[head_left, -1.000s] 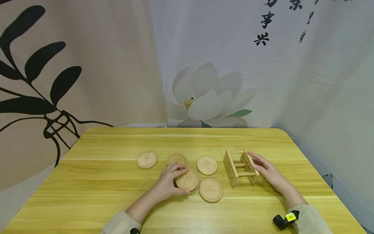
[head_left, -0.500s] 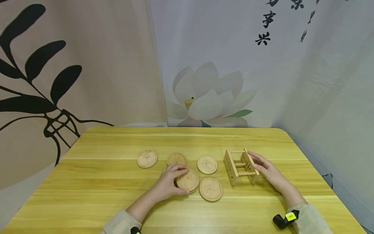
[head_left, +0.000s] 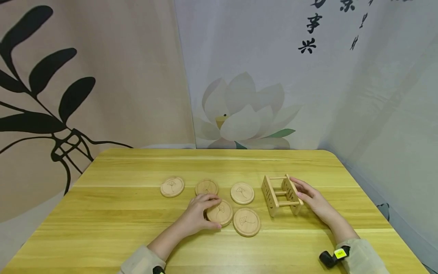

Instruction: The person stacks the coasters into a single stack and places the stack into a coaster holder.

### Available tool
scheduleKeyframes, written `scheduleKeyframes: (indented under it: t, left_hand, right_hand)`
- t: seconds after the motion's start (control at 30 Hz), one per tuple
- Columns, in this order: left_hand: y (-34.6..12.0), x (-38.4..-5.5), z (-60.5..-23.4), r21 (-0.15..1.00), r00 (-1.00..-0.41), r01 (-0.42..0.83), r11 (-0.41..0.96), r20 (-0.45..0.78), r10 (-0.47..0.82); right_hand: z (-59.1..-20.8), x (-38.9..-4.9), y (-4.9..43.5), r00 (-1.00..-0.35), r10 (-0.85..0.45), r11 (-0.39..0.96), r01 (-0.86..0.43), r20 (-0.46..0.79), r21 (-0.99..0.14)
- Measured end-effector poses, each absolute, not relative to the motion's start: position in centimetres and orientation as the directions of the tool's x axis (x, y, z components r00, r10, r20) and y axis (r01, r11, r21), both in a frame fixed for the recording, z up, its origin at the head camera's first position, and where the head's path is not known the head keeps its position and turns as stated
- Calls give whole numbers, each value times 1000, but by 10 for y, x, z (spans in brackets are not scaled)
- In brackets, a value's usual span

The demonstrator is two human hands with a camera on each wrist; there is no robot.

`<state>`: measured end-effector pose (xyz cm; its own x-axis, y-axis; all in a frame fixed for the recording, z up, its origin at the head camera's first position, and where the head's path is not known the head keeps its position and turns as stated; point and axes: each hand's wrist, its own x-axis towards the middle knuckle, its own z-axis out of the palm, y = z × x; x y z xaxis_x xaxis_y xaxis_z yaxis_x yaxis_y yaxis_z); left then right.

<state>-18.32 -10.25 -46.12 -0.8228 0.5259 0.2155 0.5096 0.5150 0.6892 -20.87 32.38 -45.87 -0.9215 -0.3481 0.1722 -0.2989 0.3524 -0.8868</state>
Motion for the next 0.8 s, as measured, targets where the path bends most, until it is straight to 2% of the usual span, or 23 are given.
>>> scheduleKeyframes:
  t: [0.8]
  left_hand:
    - [-99, -183, -458, 680, -807, 546, 490, 268, 526]
  right_hand:
    - [-457, -207, 323, -919, -355, 357, -302, 171, -884]
